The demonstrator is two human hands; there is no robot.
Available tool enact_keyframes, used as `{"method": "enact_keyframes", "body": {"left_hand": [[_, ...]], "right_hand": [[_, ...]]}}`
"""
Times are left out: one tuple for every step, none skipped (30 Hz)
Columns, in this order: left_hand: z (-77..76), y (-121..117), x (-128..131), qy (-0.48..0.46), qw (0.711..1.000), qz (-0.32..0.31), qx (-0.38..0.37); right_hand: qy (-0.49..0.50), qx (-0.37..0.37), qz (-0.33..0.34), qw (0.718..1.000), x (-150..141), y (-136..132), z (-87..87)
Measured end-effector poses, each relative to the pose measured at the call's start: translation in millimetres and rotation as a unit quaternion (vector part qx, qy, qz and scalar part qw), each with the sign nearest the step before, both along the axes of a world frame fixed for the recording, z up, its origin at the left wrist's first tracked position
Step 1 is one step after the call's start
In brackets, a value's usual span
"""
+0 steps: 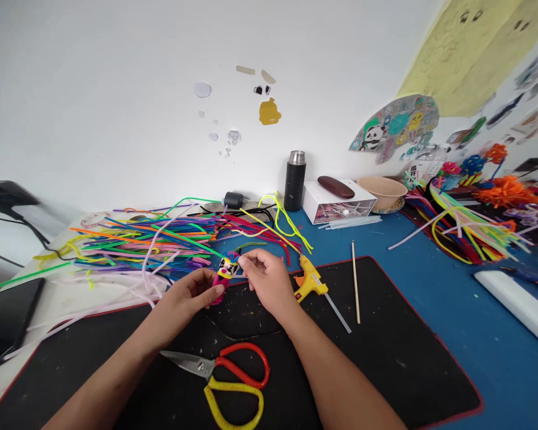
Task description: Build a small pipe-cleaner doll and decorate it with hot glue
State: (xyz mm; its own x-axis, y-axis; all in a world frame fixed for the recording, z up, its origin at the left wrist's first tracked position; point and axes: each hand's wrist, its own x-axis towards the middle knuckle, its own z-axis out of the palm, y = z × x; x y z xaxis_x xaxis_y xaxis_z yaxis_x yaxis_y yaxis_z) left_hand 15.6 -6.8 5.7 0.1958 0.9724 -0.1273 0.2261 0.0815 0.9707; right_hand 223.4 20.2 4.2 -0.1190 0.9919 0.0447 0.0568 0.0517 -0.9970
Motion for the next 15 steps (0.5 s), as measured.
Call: {"method": "enact_keyframes", "body": {"left_hand": [[0.5, -0.3, 0.6, 0.002, 1.0, -0.001, -0.001], [1.2, -0.5, 1.2, 0.004, 1.0, -0.002, -0.002], [1.9, -0.6, 2.0, 0.005, 1.0, -0.004, -0.003], [2.6, -0.6, 2.7, 0.005, 1.0, -0.004, -0.004], [3.1, -0.5, 3.4, 0.004, 1.0, -0.004, -0.004], [3.4, -0.4, 3.9, 0.003, 1.0, -0.005, -0.003], [3.3, -0.2, 4.3, 0.002, 1.0, -0.004, -0.001], [3.0, -0.1, 4.6, 0.0, 1.0, -0.002, 0.003], [2.5, 0.0, 4.8, -0.001, 1.0, 0.001, 0.006], [2.0, 0.1, 4.9, -0.002, 1.0, 0.004, 0.008], [1.4, 0.1, 4.9, -0.001, 1.0, 0.007, 0.008], [1.0, 0.0, 5.0, 0.0, 1.0, 0.01, 0.007], [0.8, -0.1, 5.1, 0.002, 1.0, 0.012, 0.005], [0.8, -0.2, 5.2, 0.004, 1.0, 0.013, 0.004], [1.0, -0.5, 5.4, 0.006, 1.0, 0.014, 0.003]], "right_hand": [[0.001, -0.001, 0.0, 1.0, 0.2, 0.1, -0.1], [0.003, -0.002, -0.001, 1.0, 0.2, 0.2, 0.0], [0.006, -0.003, -0.002, 1.0, 0.2, 0.3, 0.2], [0.008, -0.004, -0.002, 1.0, 0.2, 0.4, 0.5], [0.009, -0.005, -0.003, 1.0, 0.1, 0.6, 0.8], [0.009, -0.006, -0.004, 1.0, -0.1, 0.8, 1.0], [0.008, -0.007, -0.006, 1.0, -0.2, 0.9, 1.0], [0.007, -0.007, -0.006, 1.0, -0.4, 1.1, 0.9], [0.007, -0.006, -0.007, 1.0, -0.6, 1.2, 0.7], [0.006, -0.005, -0.008, 1.0, -0.7, 1.3, 0.3], [0.007, -0.004, -0.008, 1.0, -0.8, 1.3, -0.1], [0.007, -0.003, -0.009, 1.0, -0.9, 1.3, -0.4], [0.008, -0.002, -0.009, 1.0, -1.1, 1.1, -0.6], [0.008, -0.001, -0.009, 1.0, -1.2, 0.9, -0.7], [0.007, 0.0, -0.009, 1.0, -1.3, 0.7, -0.5]]}}
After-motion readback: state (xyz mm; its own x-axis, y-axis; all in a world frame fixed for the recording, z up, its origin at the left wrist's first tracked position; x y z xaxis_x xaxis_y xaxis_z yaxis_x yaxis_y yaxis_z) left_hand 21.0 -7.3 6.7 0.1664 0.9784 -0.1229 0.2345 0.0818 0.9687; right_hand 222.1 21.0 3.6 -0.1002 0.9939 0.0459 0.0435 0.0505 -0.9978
